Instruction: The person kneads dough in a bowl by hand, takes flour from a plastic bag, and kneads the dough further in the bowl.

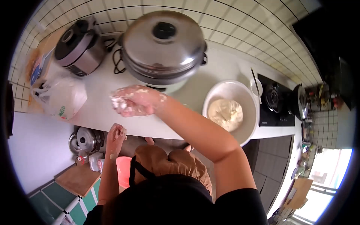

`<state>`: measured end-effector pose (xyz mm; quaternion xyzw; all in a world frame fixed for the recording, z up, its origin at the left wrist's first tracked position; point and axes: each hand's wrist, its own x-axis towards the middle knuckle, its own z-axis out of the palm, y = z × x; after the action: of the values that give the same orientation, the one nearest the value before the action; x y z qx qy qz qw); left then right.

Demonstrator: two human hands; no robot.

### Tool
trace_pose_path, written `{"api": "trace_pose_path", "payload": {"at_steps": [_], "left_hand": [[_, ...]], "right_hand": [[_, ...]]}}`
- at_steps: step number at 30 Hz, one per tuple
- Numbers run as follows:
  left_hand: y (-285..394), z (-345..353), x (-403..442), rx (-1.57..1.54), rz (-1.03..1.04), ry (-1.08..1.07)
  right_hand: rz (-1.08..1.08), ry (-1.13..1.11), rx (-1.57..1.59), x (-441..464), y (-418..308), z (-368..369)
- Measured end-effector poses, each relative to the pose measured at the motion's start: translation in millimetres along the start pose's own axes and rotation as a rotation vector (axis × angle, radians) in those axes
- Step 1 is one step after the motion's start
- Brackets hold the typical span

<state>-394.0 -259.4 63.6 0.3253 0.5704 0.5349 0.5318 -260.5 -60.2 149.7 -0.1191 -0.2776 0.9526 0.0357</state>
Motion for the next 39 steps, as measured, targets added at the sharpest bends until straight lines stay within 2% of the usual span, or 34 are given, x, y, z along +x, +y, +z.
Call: {"api": "trace_pose_path", "payload": {"at_steps": [2, 4, 6, 8, 10, 13, 16, 17, 20, 21, 22, 24, 27, 31, 34, 36, 39], "left_hand": [[0, 54, 3, 0.076, -0.057, -0.09], [9, 123, 3, 0.119, -0.144, -0.164], [-15, 179, 8, 0.211, -0.055, -0.211], [-26, 232, 13, 0.191, -0.118, -0.295], [-24, 279, 15, 0.22, -0.116, -0.335], [-19, 314, 20, 0.249, -0.116, -0.395], [-19, 330, 31, 0.275, -0.148, -0.359], [-27, 331, 39, 0.262, -0.161, -0.333], [-40, 339, 68, 0.285, -0.154, -0.268], [-43, 345, 79, 0.298, -0.137, -0.241], [-45, 350, 89, 0.335, -0.106, -0.238], [-47, 361, 109, 0.417, -0.039, -0.242], [-41, 372, 122, 0.476, -0.033, -0.203], [-48, 387, 138, 0.557, -0.016, -0.174], [-62, 397, 147, 0.638, 0.083, -0.165], [-70, 408, 158, 0.657, 0.177, -0.176], [-59, 428, 174, 0.71, -0.075, -0.301]], "right_hand": [[-0.149, -0.101, 0.025, -88, 14, -58], [-0.23, 0.146, 0.053, -187, 14, -78], [-0.318, 0.21, 0.041, -268, 12, -104], [-0.286, 0.41, -0.037, -329, -6, -113], [-0.27, 0.749, -0.091, -368, -22, -123], [-0.458, 0.847, -0.082, -387, -31, -154], [-0.492, 0.593, -0.154, -382, -34, -213], [-0.526, 0.624, -0.084, -379, -28, -227], [-0.431, 1.024, -0.905, -358, 8, -305], [-0.183, 1.201, -0.992, -348, -7, -251], [-0.059, 1.186, -1.146, -334, 4, -270], [0.04, 1.079, -1.301, -338, 9, -286], [-0.038, 1.03, -0.847, -350, -8, -277], [0.087, 1.116, -1.193, -353, -1, -261], [0.071, 1.091, -1.057, -373, -20, -249], [0.029, 1.183, -0.94, -373, -1, -258], [-0.004, 1.26, -0.827, -385, -1, -255]]}}
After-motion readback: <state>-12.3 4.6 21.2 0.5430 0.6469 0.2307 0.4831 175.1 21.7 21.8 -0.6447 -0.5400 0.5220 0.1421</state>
